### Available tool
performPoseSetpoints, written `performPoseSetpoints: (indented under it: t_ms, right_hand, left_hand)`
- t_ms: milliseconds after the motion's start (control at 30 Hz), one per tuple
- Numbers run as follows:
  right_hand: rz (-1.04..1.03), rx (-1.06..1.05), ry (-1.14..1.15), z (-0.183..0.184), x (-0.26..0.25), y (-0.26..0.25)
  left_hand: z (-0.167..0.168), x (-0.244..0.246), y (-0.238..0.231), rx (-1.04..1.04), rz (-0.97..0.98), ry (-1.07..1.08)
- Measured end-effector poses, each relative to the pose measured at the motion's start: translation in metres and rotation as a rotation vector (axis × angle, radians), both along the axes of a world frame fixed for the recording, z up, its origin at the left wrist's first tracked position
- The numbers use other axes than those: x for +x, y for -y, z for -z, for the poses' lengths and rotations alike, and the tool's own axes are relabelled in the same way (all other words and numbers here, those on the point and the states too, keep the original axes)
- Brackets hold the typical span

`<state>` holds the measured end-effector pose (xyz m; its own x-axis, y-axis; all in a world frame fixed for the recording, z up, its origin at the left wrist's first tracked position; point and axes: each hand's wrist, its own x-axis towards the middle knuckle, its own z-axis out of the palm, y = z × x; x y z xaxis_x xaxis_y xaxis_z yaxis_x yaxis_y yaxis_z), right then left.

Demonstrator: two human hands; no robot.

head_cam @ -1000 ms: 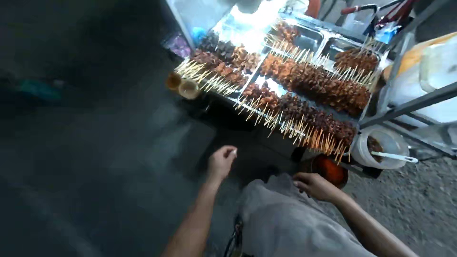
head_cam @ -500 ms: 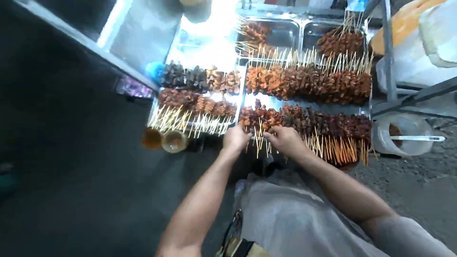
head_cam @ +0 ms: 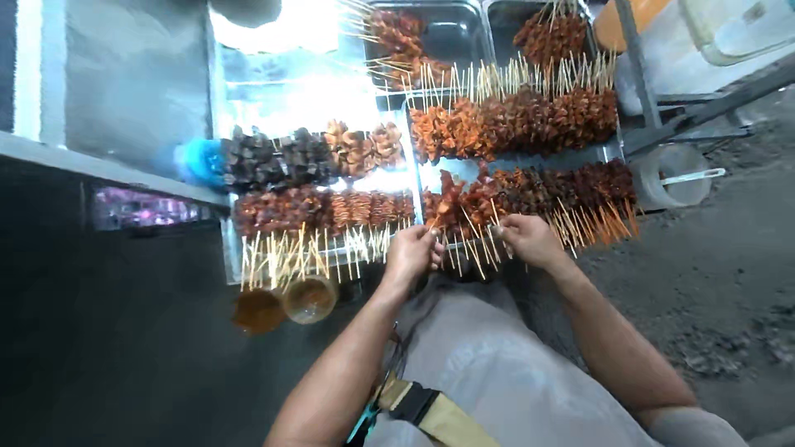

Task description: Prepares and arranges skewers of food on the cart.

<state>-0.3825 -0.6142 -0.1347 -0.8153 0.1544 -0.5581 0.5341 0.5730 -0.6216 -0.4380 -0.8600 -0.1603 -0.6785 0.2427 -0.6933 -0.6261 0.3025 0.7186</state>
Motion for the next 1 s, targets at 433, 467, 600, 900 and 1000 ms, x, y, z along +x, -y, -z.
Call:
performPoseSetpoints:
  t_ms: [433,467,600,900,1000]
  right_hand:
    - [-0.131,0.57,0.206,0.021,-0.047,0.076]
    - [-0.131,0.568,0.231,0.019,-0.049,0.078]
    - [-0.135,0.581,0.242,0.022,-0.054,0.082]
    - [-0.13,0.608,0.19,0.038,-0.062,0.083]
    - [-0.086,0.568,0.202,0.043,-0.064,0.082]
  left_hand:
    - [0.033,0.016,-0.008,0.047,-0.099,0.027]
    - [0.033,0.015,-0.009,0.044,-0.098,0.044]
    - [0.039,0.014,-0.009,0.049,-0.101,0.055]
    - [0.037,0.012,-0.007,0.033,-0.159,0.04]
    - [0.033,0.01,-0.008,-0.001,-0.109,0.06]
